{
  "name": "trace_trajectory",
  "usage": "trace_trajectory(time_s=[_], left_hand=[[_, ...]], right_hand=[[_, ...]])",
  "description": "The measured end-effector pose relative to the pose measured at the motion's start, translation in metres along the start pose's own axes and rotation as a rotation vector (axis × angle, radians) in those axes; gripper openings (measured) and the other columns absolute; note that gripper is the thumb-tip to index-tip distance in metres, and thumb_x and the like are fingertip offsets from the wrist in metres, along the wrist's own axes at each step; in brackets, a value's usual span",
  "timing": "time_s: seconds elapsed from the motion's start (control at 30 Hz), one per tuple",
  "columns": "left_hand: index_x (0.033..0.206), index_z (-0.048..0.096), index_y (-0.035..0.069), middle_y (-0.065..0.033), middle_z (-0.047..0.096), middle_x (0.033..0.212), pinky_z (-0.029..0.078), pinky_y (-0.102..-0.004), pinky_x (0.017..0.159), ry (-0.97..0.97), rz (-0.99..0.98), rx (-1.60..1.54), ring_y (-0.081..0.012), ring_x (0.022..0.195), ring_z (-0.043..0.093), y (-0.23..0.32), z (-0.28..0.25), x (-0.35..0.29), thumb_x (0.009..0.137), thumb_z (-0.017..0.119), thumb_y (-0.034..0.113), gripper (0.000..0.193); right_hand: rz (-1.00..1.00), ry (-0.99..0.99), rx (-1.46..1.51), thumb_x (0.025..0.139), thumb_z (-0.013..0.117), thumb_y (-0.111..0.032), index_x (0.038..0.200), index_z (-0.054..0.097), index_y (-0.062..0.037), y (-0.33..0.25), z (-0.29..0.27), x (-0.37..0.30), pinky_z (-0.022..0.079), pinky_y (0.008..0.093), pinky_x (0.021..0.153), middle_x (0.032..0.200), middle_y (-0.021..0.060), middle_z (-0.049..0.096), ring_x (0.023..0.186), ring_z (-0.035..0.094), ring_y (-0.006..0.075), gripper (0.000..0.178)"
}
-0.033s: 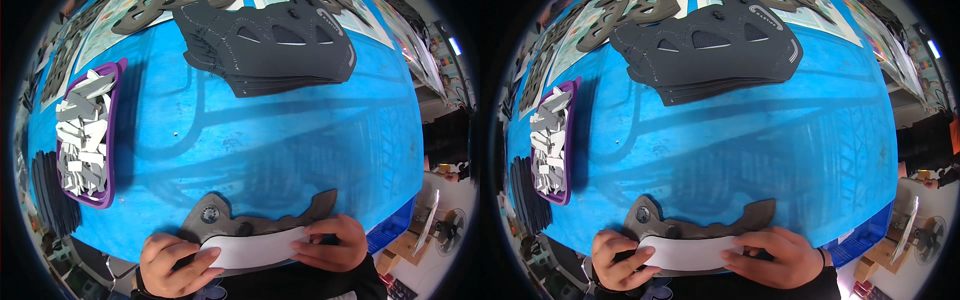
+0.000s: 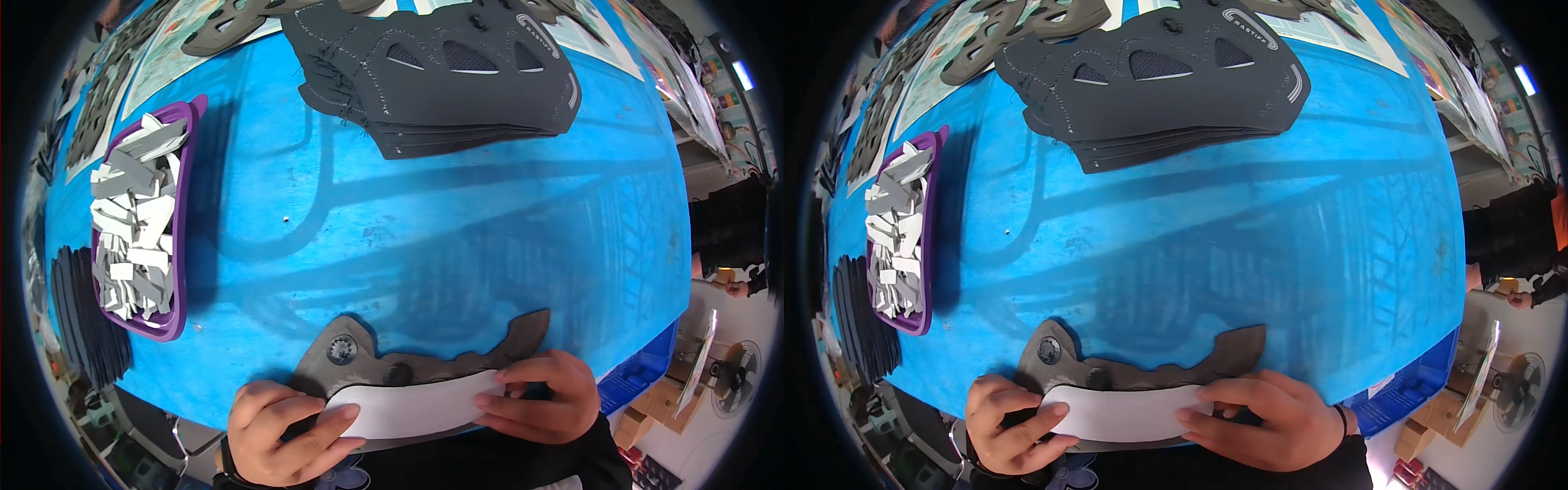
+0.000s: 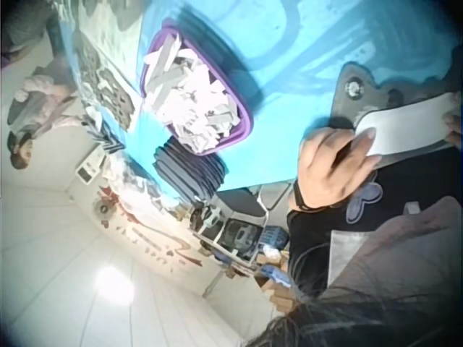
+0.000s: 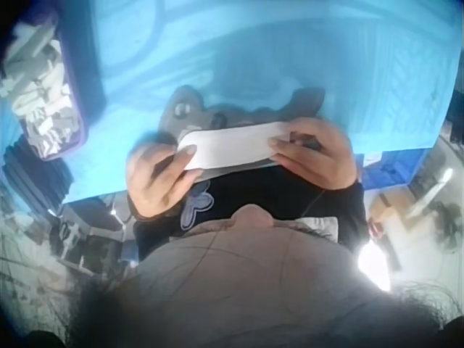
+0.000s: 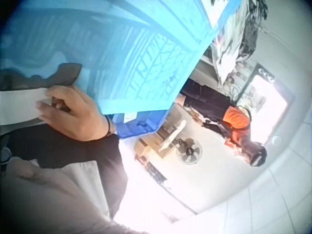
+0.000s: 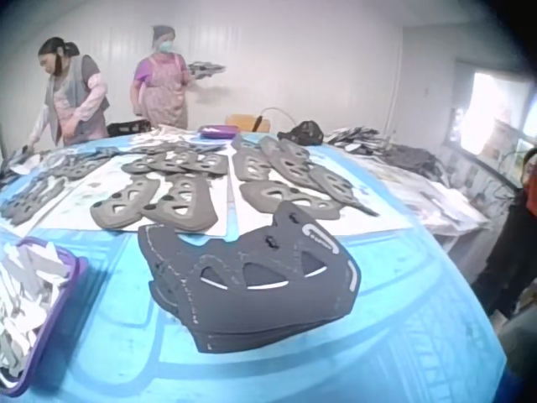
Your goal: Manually assembling and aligning pre-cut shoe components on a workbench.
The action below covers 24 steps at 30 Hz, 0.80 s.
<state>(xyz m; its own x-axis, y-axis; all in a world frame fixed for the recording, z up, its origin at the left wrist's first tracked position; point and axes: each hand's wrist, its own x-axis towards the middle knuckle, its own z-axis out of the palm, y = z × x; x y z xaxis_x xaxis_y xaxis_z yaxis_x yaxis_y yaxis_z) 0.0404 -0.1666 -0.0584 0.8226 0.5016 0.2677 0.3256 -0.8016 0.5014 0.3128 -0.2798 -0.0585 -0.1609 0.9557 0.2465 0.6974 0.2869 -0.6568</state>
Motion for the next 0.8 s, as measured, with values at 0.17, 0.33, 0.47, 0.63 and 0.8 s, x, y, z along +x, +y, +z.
trace_trajectory(time_s=[0.17, 0.33, 0.47, 0.63, 0.8], left_hand=[[0.087, 0.07, 0.013, -0.0039, 0.052, 0.084, 0.039, -0.0304, 0.058, 0.006, 0.002, -0.004, -0.0215, 0.071, 0.047, 0.0005, 0.0022, 0.0019, 0.048, 0.08, 0.029, 0.044], [0.088, 0.07, 0.013, -0.0033, 0.052, 0.083, 0.039, -0.0304, 0.058, -0.01, -0.031, -0.003, -0.0212, 0.072, 0.047, 0.0027, 0.0006, 0.0016, 0.049, 0.08, 0.03, 0.044], [0.088, 0.07, 0.014, -0.003, 0.052, 0.083, 0.039, -0.0305, 0.059, -0.018, -0.025, 0.012, -0.021, 0.073, 0.047, 0.0015, -0.0023, 0.0023, 0.05, 0.079, 0.031, 0.043], [0.088, 0.07, 0.016, 0.0014, 0.052, 0.085, 0.04, -0.0269, 0.057, -0.05, -0.075, 0.038, -0.016, 0.076, 0.048, 0.0062, -0.0059, 0.0082, 0.056, 0.077, 0.027, 0.034], [0.095, 0.069, 0.014, 0.0008, 0.051, 0.092, 0.041, -0.0261, 0.062, -0.036, -0.061, -0.001, -0.0159, 0.079, 0.048, 0.0048, -0.0013, 0.0037, 0.06, 0.078, 0.028, 0.039]], right_hand=[[-0.003, 0.0, -0.007, 0.063, 0.075, -0.009, 0.093, 0.069, -0.0108, 0.0015, -0.0004, -0.0004, 0.045, 0.0191, 0.053, 0.093, 0.004, 0.056, 0.062, 0.051, 0.0088, 0.031], [0.002, -0.016, 0.0, 0.062, 0.076, -0.009, 0.095, 0.068, -0.0102, 0.0015, 0.0006, -0.0004, 0.044, 0.0194, 0.052, 0.093, 0.0034, 0.055, 0.063, 0.051, 0.0091, 0.034], [-0.013, -0.026, -0.01, 0.062, 0.076, -0.01, 0.095, 0.067, -0.0096, 0.0004, 0.0003, 0.0021, 0.045, 0.0197, 0.054, 0.095, 0.0032, 0.055, 0.063, 0.051, 0.0094, 0.034], [-0.025, -0.064, -0.032, 0.06, 0.076, -0.01, 0.094, 0.067, -0.01, 0.0023, 0.001, 0.003, 0.044, 0.0204, 0.056, 0.098, 0.0041, 0.056, 0.063, 0.051, 0.0099, 0.035], [-0.053, -0.022, -0.032, 0.053, 0.078, -0.013, 0.088, 0.068, -0.0111, 0.0049, 0.0036, 0.0013, 0.04, 0.0229, 0.052, 0.096, 0.0057, 0.057, 0.058, 0.052, 0.0105, 0.037]])
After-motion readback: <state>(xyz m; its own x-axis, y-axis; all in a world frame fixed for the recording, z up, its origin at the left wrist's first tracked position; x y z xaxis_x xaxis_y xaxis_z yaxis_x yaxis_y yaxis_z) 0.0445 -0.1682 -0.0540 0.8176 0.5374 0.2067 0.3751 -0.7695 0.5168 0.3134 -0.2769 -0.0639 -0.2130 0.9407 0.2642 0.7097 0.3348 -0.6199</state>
